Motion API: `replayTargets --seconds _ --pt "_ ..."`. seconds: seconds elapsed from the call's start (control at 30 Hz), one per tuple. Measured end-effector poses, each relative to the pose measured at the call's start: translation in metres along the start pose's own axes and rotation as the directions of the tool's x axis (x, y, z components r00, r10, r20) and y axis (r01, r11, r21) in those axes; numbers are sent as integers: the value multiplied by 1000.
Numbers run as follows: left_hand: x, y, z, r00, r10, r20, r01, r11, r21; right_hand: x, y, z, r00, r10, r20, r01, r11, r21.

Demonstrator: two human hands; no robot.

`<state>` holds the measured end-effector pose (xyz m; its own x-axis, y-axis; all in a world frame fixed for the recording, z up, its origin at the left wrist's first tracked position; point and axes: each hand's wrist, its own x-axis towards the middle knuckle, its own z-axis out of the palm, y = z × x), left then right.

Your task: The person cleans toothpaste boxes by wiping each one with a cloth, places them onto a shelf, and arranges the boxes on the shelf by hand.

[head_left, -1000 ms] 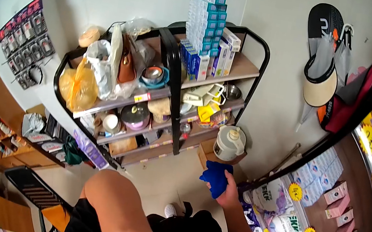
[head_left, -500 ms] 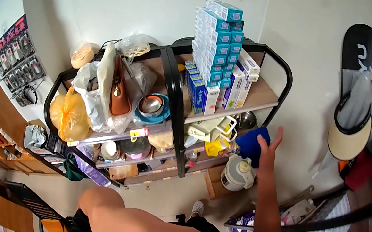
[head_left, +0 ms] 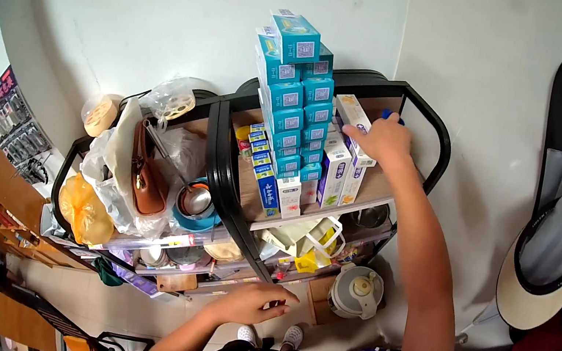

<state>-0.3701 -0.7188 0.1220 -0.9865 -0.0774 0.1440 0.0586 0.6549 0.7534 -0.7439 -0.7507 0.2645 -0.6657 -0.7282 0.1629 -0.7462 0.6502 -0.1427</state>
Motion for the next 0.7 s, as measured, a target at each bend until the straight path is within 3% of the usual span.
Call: replayTargets --seconds 0.07,0.13,0.2,0.4,0.47,0.53,0.6,0.67,0.7 --pt "12 -12 8 996 -90 4 90 995 -38 16 -3 7 1000 2 22 -1 999 -33" --pt "23 -21 11 993 -118 20 119 989 -89 16 -5 4 992 -45 121 67 980 -187" --pt "32 -28 15 989 -146 38 150 978 -144 27 -3 19 995 -41 93 58 981 -187" --pt "60 -33 13 993 -89 -77 72 977 -201 15 16 13 995 58 -87 -54 997 47" --pt "65 -32 10 991 -109 -81 86 965 -249 -13 23 -3 973 127 -192 -74 963 260" --pt "76 -35 12 988 -129 -84 98 949 -299 -50 34 -10 956 128 -265 -29 937 347" --pt "91 -50 23 972 -87 -220 -31 875 -483 -92 41 0 935 132 -330 8 920 392" --pt "108 -56 27 981 -122 -153 22 845 -535 -137 42 15 917 130 -378 28 923 385" --pt "121 -50 28 972 -110 -208 -52 765 -642 -160 38 21 927 157 -341 5 903 430"
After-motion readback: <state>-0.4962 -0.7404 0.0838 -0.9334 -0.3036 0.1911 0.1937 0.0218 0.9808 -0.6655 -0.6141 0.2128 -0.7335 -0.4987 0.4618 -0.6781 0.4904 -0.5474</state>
